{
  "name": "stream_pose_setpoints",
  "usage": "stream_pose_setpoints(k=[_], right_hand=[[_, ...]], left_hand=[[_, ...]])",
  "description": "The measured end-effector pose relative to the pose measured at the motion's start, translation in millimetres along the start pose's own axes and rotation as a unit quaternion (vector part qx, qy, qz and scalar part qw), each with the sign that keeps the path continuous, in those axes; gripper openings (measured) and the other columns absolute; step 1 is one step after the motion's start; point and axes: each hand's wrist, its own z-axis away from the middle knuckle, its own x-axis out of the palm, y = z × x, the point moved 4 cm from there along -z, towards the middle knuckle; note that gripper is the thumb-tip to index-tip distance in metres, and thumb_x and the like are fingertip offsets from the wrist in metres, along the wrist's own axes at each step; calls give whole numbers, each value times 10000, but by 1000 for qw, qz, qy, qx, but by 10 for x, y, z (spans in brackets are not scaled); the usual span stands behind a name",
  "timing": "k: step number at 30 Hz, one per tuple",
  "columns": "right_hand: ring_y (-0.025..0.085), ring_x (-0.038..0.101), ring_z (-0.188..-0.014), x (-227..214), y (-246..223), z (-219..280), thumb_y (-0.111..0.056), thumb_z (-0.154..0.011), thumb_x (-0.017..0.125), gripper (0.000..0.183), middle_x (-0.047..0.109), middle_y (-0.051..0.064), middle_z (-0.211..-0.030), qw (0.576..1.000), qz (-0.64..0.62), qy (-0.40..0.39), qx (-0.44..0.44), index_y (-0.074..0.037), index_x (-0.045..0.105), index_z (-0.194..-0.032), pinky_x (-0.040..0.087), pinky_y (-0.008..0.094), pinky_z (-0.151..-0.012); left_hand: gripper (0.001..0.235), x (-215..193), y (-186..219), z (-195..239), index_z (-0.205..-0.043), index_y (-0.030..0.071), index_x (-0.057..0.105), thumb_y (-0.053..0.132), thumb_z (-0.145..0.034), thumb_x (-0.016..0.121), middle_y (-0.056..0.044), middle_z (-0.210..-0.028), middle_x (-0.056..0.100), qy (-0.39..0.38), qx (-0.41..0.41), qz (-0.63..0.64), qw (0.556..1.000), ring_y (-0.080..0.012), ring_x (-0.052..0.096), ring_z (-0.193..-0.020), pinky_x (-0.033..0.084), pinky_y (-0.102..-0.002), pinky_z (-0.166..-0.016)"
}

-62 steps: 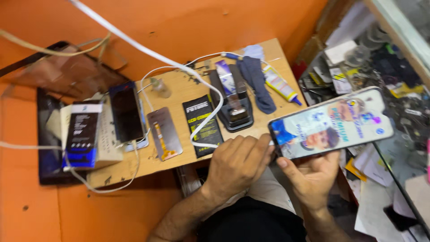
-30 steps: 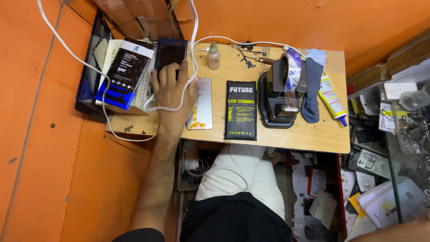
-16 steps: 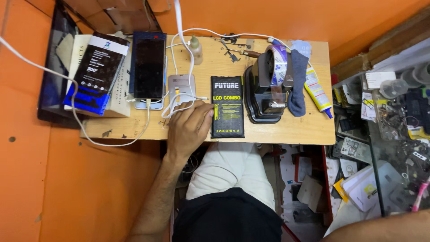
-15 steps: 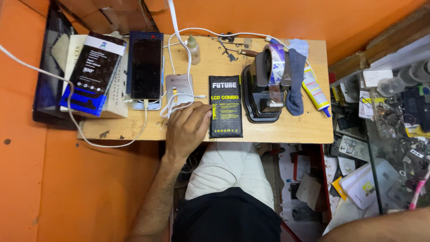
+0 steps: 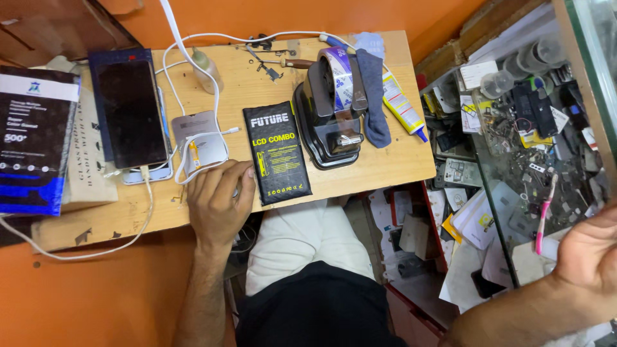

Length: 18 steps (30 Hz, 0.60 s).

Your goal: The person wipes the back and sides of a smartphone with a cloth, then peels off a protective film from the screen. They continue wiping the screen and edges, then connect a charging cable to the phone and inspect the display while it powers on.

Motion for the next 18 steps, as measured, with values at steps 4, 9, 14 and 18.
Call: stream_pose_setpoints(k=[4, 9, 14, 18], right_hand=[[339, 659, -1184, 261, 202, 180, 149, -1005, 546, 367, 614, 284, -1317, 998, -64, -13, 14, 187, 481, -1365, 584, 344, -1070], [325, 658, -1155, 116, 242, 260, 96, -1043, 586, 412, 584, 264, -1335, 985, -161, -9, 53, 166, 486, -1436, 586, 334, -1066], [247, 645, -1078, -624, -101, 30, 29, -1132, 603, 161, 608, 187, -1195, 978, -204, 17, 46, 90, 534, -1263, 603, 287, -1073], [110, 622, -915, -1296, -417, -324, -127, -1194, 593, 111, 651, 50, -1065, 995, -98, 14, 5, -28, 586, -1145, 541, 197, -882]], left_hand=[[116, 14, -17, 11, -1038, 97, 767, 105, -924, 789, -31, -984, 716, 6, 7, 1, 1000, -255, 660, -951, 489, -403, -873], [127, 12, -33, 17, -1037, 97, 767, 114, -914, 789, -24, -977, 715, 6, 15, -7, 1000, -248, 662, -932, 492, -396, -857], [115, -10, -23, 29, -1037, 95, 769, 110, -923, 784, -25, -983, 720, 2, 1, 9, 1000, -245, 662, -915, 494, -391, -847], [107, -11, -23, 9, -1029, 88, 765, 115, -927, 784, -31, -983, 718, 4, 3, 16, 1000, -245, 663, -919, 492, -394, -850]])
